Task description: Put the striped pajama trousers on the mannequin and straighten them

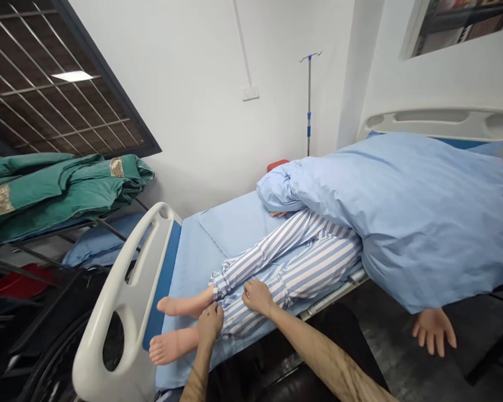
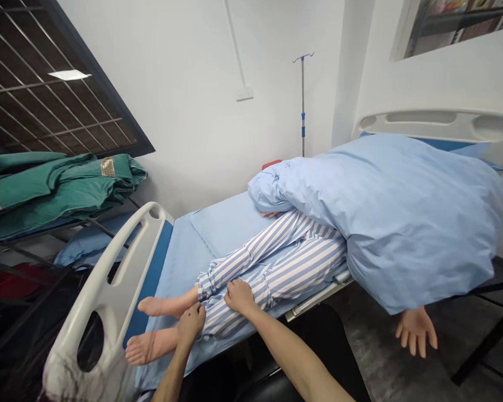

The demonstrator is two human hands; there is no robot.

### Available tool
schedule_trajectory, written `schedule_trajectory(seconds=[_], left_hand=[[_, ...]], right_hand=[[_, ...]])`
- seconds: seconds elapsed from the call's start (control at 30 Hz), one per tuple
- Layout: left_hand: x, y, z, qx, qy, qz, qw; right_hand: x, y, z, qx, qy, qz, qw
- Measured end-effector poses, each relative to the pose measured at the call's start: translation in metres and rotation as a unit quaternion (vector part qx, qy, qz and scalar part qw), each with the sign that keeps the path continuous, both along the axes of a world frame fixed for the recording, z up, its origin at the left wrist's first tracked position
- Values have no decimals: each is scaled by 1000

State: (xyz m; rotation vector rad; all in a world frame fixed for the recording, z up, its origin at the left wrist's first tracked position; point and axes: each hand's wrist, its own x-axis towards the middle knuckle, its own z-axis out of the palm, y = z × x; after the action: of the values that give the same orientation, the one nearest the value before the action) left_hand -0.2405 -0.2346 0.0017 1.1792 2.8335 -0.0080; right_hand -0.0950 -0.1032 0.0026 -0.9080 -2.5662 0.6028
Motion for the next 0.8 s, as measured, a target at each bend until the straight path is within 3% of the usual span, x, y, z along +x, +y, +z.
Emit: schedule_trajectory(seconds=[0.17,0.4,0.5,0.6,0.7,0.8], left_hand=[[4,3,6,-6,-54,36,998],[6,5,-2,40,-77,67,994],[-5,10,9,81,-139,58,985],[-27,29,36,178,-173,27,968],[-51,66,62,338,-206,0,918],[-67,109,60,430,-246,9,869]], right_hand=[[3,0,-3,18,-10,-1,1000],[4,1,-2,25,-30,14,999],[4,1,0,16,-42,26,999],[4,0,2,12,-36,36,999],[4,-1,2,14,-34,38,999],[2,-1,-1,23,-37,36,998]])
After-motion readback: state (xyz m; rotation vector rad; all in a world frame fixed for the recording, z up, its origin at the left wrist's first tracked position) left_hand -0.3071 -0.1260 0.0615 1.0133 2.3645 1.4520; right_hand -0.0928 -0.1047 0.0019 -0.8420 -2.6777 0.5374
